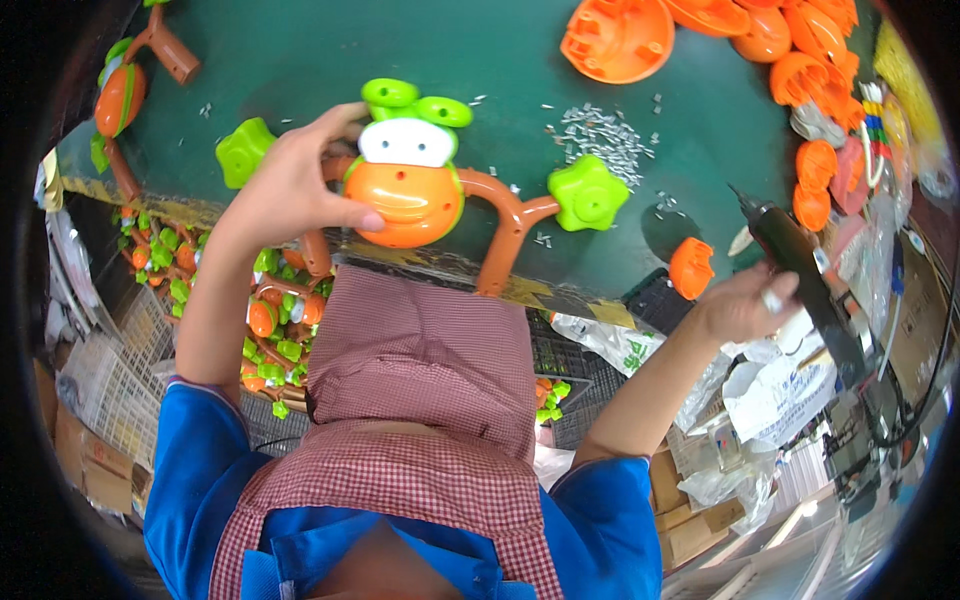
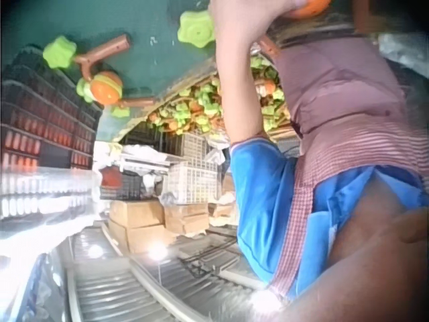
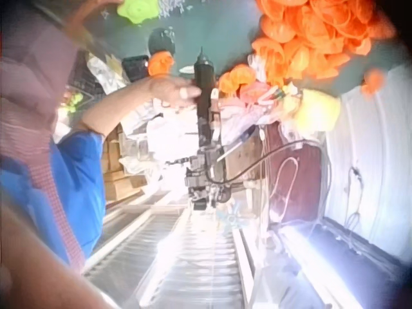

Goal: The person assembles small plastic toys by joining orange and green components with a power drill. They repeatedly pick up parts, align them, and fasten them together, then place the finished toys into a nearby crate.

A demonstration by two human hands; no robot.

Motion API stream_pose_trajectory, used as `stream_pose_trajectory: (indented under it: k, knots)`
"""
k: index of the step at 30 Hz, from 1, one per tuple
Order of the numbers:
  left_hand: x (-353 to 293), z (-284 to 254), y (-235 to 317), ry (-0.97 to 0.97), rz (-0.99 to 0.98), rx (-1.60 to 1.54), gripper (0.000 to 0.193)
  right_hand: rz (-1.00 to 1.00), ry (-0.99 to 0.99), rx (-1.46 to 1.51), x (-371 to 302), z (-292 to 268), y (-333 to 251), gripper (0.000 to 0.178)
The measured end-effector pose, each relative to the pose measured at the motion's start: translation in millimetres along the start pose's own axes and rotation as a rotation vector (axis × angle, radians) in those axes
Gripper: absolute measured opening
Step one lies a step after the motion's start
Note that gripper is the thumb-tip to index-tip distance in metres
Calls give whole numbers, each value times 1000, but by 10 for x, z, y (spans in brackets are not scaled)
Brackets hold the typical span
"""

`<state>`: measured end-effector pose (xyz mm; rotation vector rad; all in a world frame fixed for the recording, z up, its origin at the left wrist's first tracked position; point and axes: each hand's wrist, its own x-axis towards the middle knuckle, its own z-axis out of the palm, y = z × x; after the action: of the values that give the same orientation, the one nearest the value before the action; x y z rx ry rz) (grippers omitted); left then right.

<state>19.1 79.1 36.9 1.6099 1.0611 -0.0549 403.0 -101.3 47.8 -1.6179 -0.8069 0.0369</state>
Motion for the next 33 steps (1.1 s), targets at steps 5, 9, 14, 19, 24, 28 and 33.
stream_pose_trajectory:
  k: [5,9,14,19,24,28,33]
  knots:
    - [-129,93,56,175,77,-13,87,-100,30,81,-58,70,65,67]
    - [-150,106,86,224,142,56,80,143,-252,334,-120,317,-217,62]
    - [-182,95,108,236,167,101,75,124,-349,523,-238,609,-657,49]
    - [-188,90,106,290,235,171,74,108,-389,744,-379,1226,-512,79]
    - [-226,81,124,243,211,162,75,119,-338,598,-456,1525,-446,73]
    - [-230,90,172,444,352,266,60,93,-419,762,-383,1382,-537,75]
    - [-46,333,359,597,684,459,36,113,-525,912,-350,1257,-1113,78]
